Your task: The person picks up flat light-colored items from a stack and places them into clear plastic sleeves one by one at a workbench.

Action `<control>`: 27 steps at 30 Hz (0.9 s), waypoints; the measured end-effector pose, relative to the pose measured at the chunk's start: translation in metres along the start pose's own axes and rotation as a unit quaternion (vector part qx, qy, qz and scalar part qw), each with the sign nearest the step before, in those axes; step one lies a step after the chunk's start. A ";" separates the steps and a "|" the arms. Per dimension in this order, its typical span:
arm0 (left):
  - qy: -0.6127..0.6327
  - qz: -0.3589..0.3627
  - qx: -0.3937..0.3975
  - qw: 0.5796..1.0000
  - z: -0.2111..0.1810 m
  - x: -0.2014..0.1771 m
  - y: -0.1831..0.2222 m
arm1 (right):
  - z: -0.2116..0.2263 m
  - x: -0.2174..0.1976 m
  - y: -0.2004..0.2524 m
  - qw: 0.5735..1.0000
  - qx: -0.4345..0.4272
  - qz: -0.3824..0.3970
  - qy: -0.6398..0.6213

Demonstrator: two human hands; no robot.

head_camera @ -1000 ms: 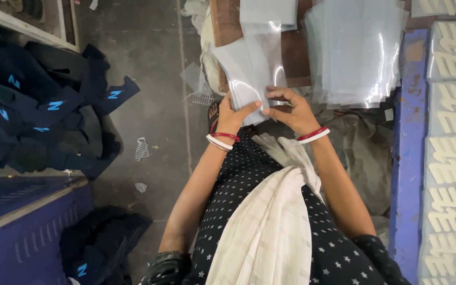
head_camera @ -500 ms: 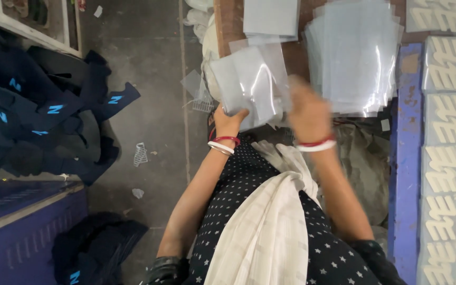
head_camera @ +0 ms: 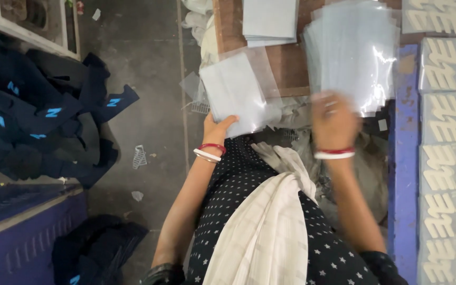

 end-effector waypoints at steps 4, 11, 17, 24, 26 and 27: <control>0.015 0.029 -0.010 0.999 0.005 0.000 -0.003 | -0.054 0.139 0.011 0.992 -0.036 0.091 -0.079; -0.032 0.061 0.012 0.998 0.001 0.009 0.004 | 0.016 0.025 -0.015 0.992 -0.024 -0.019 -0.121; -0.051 0.037 0.014 0.998 0.010 -0.002 -0.002 | -0.093 -0.052 -0.057 0.988 0.030 -0.093 -0.118; -0.038 0.027 0.000 0.999 0.007 -0.004 -0.002 | 0.020 0.042 -0.007 0.992 -0.104 0.050 0.047; -0.033 0.029 -0.002 0.999 0.008 0.002 -0.004 | 0.001 0.106 -0.001 0.989 -0.059 0.133 -0.006; -0.030 0.029 -0.005 0.999 0.008 0.002 -0.004 | -0.010 0.147 0.008 0.974 -0.014 0.217 -0.061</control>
Point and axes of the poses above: each hand's wrist, its own y-axis away from the middle knuckle, its own x-axis out of the palm, z = x × y, the point moved 10 cm from there along -y, towards the middle knuckle, and after that the axes turned 3 degrees about z, right-handed, at the moved point
